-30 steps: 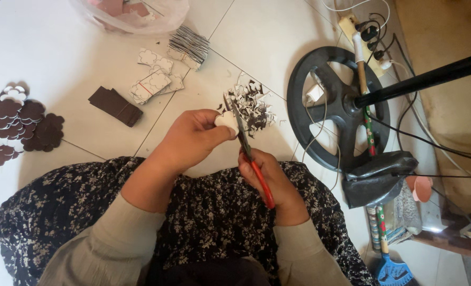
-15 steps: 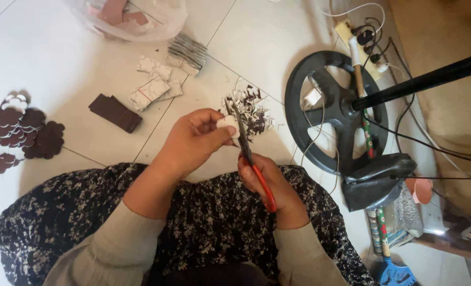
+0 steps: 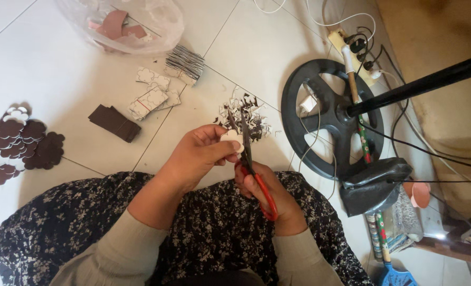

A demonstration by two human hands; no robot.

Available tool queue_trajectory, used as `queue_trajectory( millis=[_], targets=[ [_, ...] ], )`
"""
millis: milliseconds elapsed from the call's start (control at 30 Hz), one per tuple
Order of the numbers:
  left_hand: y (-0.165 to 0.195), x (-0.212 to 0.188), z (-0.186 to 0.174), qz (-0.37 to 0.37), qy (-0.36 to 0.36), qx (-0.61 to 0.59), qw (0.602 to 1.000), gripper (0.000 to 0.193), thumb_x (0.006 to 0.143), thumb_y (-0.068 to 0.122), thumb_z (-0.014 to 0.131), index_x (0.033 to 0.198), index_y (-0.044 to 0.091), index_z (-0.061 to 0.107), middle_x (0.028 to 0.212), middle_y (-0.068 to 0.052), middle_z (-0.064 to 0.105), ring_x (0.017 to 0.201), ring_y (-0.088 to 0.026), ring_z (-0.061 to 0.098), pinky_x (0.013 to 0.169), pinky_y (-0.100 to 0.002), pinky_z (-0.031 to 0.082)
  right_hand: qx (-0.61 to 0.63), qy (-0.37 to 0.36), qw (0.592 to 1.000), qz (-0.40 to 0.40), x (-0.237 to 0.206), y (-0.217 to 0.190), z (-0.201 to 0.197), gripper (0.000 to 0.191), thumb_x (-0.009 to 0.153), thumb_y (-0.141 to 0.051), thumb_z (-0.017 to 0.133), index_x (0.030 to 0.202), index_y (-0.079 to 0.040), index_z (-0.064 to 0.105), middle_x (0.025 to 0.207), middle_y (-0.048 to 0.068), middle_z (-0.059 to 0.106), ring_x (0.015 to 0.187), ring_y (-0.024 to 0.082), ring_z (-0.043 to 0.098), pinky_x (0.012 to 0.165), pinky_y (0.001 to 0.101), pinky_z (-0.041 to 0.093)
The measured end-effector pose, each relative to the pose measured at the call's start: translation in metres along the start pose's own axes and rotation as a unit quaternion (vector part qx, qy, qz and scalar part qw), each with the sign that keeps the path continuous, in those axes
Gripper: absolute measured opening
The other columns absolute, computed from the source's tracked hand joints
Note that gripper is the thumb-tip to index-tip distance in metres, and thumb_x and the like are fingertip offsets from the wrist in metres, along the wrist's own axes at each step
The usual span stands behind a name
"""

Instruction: The person sits on the floor and uses red-handled scissors to cut cloud-shaped pieces from white paper. They handle the paper with one hand and the scissors with the other, trimming the edges to match the outline.

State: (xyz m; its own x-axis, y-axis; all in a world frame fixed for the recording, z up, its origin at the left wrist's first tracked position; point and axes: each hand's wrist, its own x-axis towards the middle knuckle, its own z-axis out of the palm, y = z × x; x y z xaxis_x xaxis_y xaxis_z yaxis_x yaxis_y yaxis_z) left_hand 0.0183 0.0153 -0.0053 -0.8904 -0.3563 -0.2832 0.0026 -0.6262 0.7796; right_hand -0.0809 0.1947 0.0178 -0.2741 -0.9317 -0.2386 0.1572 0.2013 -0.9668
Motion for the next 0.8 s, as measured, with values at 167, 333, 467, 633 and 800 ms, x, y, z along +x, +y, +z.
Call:
queue_trajectory(
  millis=[167, 333, 467, 633, 800],
  targets=[
    [0.0014, -0.0013, 0.0000, 0.014, -0.005, -0.006, 1.000, 0.012, 0.088, 0.010, 0.074, 0.095, 0.003, 0.067, 0.083, -0.004, 0.072, 0.071, -0.010, 0.068, 0.064, -0.024, 0.049, -0.011, 0.017, 1.000, 0.014, -0.0004, 0.0018, 0.0002, 0.059, 0.093, -0.066, 0.063, 0.089, -0.009, 0.050, 0.074, -0.004, 0.039, 0.064, 0.010, 0.036, 0.056, 0.0252, 0.029],
    [-0.0007, 0.0009, 0.0011, 0.025, 0.005, -0.019, 1.000, 0.016, 0.087, 0.007, 0.074, 0.100, 0.002, 0.066, 0.084, -0.005, 0.071, 0.071, -0.011, 0.067, 0.062, -0.024, 0.049, -0.011, 0.020, 1.000, 0.015, 0.0011, 0.0007, 0.0002, 0.053, 0.094, -0.060, 0.064, 0.091, -0.009, 0.052, 0.073, -0.005, 0.040, 0.063, 0.008, 0.035, 0.055, 0.0245, 0.028],
    [-0.0045, 0.0015, 0.0008, 0.044, 0.007, -0.013, 0.999, 0.021, 0.087, 0.006, 0.074, 0.104, 0.004, 0.062, 0.084, -0.004, 0.070, 0.071, -0.012, 0.068, 0.061, -0.024, 0.047, -0.015, 0.021, 1.000, 0.014, 0.0003, 0.0007, 0.0001, 0.050, 0.096, -0.057, 0.064, 0.091, -0.009, 0.051, 0.074, -0.005, 0.040, 0.064, 0.008, 0.035, 0.056, 0.0246, 0.029],
    [-0.0063, 0.0016, -0.0008, 0.035, 0.003, -0.025, 0.999, 0.020, 0.087, 0.006, 0.073, 0.103, 0.006, 0.061, 0.085, -0.003, 0.071, 0.072, -0.011, 0.069, 0.061, -0.023, 0.047, -0.037, 0.019, 0.999, 0.008, 0.0008, 0.0015, -0.0015, 0.051, 0.096, -0.058, 0.063, 0.091, -0.008, 0.051, 0.074, -0.004, 0.041, 0.064, 0.009, 0.037, 0.057, 0.0249, 0.030],
    [-0.0063, 0.0013, 0.0035, -0.012, -0.008, -0.039, 0.999, 0.014, 0.088, 0.013, 0.074, 0.094, 0.008, 0.063, 0.080, -0.001, 0.070, 0.071, -0.010, 0.066, 0.062, -0.024, 0.046, -0.062, 0.015, 0.998, -0.021, 0.0010, -0.0010, 0.0004, 0.060, 0.098, -0.065, 0.059, 0.095, -0.006, 0.053, 0.077, -0.002, 0.045, 0.069, 0.012, 0.043, 0.060, 0.0265, 0.034]
  ],
)
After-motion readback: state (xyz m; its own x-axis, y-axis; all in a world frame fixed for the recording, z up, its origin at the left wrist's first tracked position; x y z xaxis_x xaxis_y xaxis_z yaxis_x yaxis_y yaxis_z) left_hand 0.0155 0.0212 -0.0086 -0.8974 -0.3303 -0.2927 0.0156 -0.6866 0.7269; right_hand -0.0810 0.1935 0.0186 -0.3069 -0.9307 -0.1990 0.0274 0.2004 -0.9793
